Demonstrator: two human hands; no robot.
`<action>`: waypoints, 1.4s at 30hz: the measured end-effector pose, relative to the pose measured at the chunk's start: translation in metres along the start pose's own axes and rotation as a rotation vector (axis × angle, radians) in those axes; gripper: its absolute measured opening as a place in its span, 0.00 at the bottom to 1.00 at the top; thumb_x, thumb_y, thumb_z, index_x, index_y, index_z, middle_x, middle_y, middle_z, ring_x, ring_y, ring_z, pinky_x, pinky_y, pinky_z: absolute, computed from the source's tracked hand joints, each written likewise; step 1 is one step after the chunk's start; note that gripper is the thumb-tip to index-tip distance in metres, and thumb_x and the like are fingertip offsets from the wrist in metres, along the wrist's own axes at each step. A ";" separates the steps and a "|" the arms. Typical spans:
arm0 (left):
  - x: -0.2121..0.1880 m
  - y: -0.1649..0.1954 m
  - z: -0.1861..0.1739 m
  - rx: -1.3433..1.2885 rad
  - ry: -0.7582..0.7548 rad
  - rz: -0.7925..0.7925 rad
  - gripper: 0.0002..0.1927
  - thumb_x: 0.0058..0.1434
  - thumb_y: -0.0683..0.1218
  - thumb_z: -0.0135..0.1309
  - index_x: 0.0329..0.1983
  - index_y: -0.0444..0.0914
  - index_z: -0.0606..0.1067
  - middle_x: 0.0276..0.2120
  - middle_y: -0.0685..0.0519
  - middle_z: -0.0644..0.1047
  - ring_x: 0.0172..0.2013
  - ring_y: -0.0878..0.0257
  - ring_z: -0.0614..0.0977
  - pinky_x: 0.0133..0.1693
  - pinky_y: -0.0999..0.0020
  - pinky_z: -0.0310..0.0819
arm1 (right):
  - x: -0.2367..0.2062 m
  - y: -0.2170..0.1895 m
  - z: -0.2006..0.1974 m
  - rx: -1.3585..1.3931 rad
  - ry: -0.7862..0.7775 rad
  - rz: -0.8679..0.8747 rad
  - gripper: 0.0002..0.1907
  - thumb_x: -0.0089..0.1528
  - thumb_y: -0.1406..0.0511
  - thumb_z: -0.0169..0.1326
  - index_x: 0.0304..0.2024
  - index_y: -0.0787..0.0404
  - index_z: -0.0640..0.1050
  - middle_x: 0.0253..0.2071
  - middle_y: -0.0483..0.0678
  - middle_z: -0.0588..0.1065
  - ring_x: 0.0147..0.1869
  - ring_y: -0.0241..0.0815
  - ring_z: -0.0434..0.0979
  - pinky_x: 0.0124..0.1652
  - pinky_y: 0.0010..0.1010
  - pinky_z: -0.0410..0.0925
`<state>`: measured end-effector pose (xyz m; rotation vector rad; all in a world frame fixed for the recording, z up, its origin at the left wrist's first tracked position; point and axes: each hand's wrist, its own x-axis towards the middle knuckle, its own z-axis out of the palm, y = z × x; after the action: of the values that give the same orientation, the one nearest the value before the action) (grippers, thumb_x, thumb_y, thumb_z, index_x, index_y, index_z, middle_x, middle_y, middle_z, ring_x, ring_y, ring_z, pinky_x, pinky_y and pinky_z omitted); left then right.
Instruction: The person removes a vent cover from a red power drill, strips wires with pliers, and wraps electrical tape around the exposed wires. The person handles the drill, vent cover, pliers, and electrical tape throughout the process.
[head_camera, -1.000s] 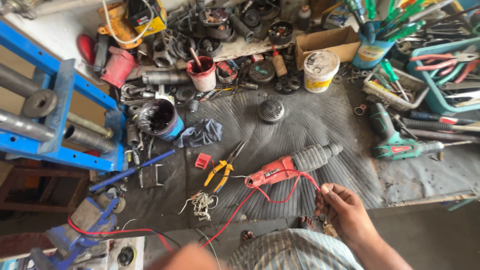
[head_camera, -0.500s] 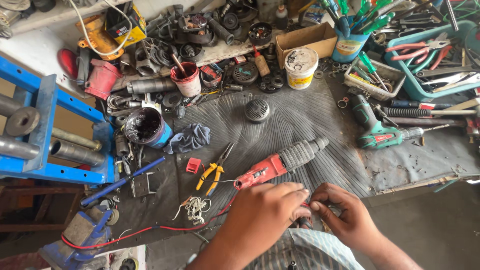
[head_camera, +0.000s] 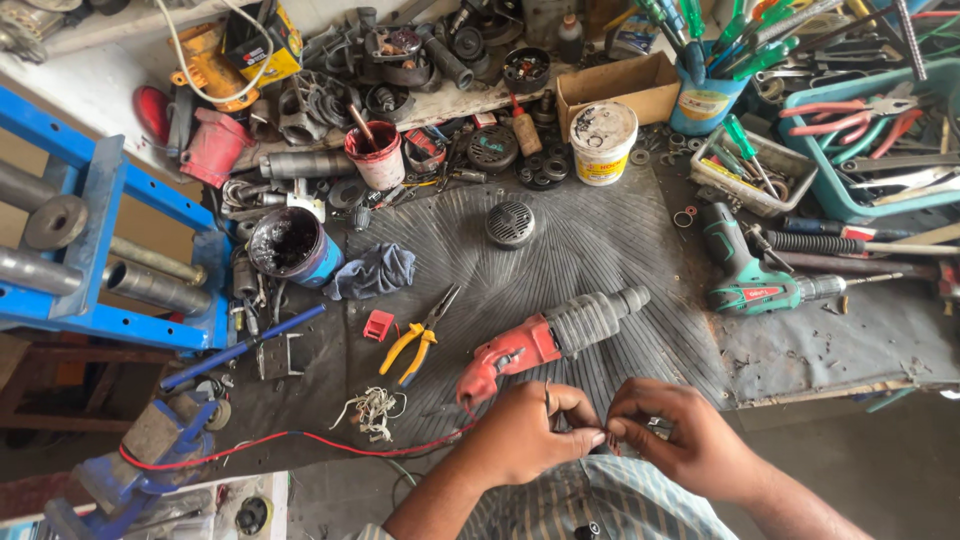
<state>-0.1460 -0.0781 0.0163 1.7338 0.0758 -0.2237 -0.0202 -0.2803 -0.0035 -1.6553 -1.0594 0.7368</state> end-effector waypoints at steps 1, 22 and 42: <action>0.001 -0.004 0.005 -0.024 0.007 0.011 0.06 0.63 0.45 0.61 0.36 0.37 0.78 0.31 0.52 0.82 0.34 0.68 0.81 0.39 0.71 0.75 | 0.000 0.005 -0.002 0.111 -0.014 0.116 0.07 0.62 0.67 0.58 0.33 0.66 0.80 0.30 0.47 0.81 0.33 0.37 0.83 0.33 0.28 0.75; 0.012 -0.013 0.020 0.262 0.232 0.519 0.06 0.69 0.43 0.60 0.39 0.37 0.76 0.33 0.53 0.78 0.35 0.64 0.80 0.36 0.69 0.72 | 0.015 0.067 -0.023 1.002 -0.217 0.744 0.08 0.59 0.68 0.57 0.38 0.68 0.78 0.28 0.49 0.76 0.31 0.41 0.79 0.32 0.34 0.73; 0.019 -0.018 0.027 0.479 0.396 0.390 0.06 0.63 0.38 0.58 0.41 0.35 0.74 0.34 0.49 0.78 0.34 0.51 0.82 0.35 0.60 0.75 | 0.016 0.024 -0.034 -0.815 0.072 -0.729 0.22 0.46 0.68 0.59 0.44 0.66 0.79 0.41 0.50 0.78 0.41 0.47 0.81 0.34 0.35 0.74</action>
<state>-0.1330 -0.1026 -0.0090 2.2060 -0.0323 0.4234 0.0224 -0.2823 -0.0149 -1.7027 -1.9070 -0.2833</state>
